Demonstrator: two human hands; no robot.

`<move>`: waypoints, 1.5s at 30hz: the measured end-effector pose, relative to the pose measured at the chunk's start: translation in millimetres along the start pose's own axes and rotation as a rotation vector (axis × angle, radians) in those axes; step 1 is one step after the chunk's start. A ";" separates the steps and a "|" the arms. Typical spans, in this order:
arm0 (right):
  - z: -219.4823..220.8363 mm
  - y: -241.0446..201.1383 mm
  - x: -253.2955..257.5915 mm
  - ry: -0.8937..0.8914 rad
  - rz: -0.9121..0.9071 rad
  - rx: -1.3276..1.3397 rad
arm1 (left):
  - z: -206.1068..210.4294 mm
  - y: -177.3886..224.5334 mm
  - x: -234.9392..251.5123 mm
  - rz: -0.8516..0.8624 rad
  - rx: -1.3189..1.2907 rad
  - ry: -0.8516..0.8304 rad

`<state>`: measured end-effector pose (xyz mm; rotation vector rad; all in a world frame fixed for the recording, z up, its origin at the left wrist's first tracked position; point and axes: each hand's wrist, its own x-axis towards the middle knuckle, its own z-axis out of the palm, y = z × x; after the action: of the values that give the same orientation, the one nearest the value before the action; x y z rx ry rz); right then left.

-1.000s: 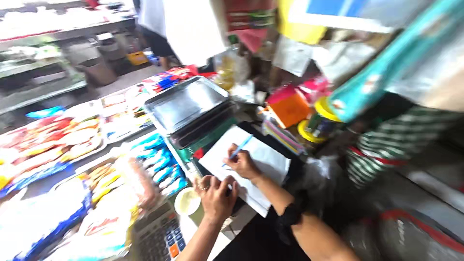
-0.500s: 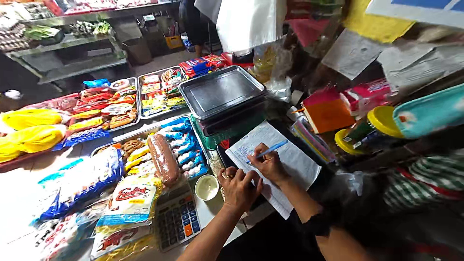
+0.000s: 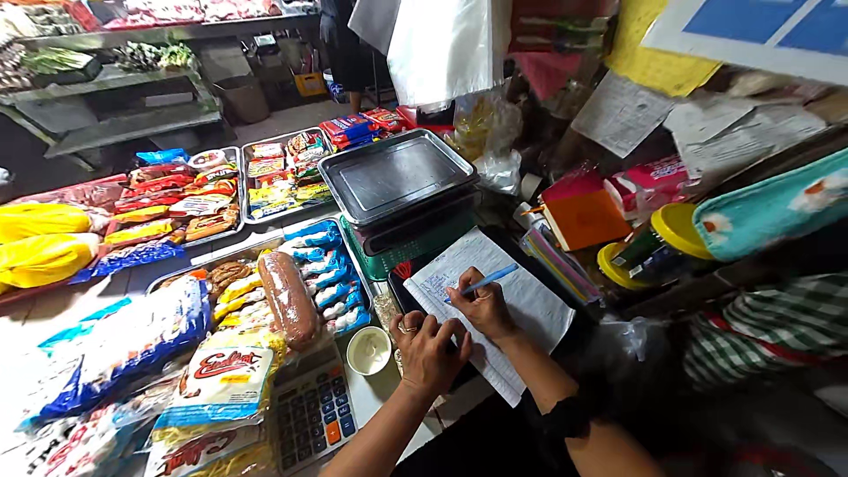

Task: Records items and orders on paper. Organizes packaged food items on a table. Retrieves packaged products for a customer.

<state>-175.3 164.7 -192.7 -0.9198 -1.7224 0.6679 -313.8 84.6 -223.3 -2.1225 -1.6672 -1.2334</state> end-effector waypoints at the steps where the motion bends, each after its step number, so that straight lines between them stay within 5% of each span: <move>1: -0.2 -0.2 0.3 0.007 0.007 0.003 | 0.2 -0.1 0.0 0.000 -0.002 0.005; 45: 2.5 -1.0 -0.2 0.114 0.020 -0.081 | 1.8 -0.2 -0.8 -0.010 0.005 0.006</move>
<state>-177.8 164.0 -192.7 -1.0130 -1.6509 0.5518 -313.1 85.1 -225.1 -2.1078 -1.6787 -1.2368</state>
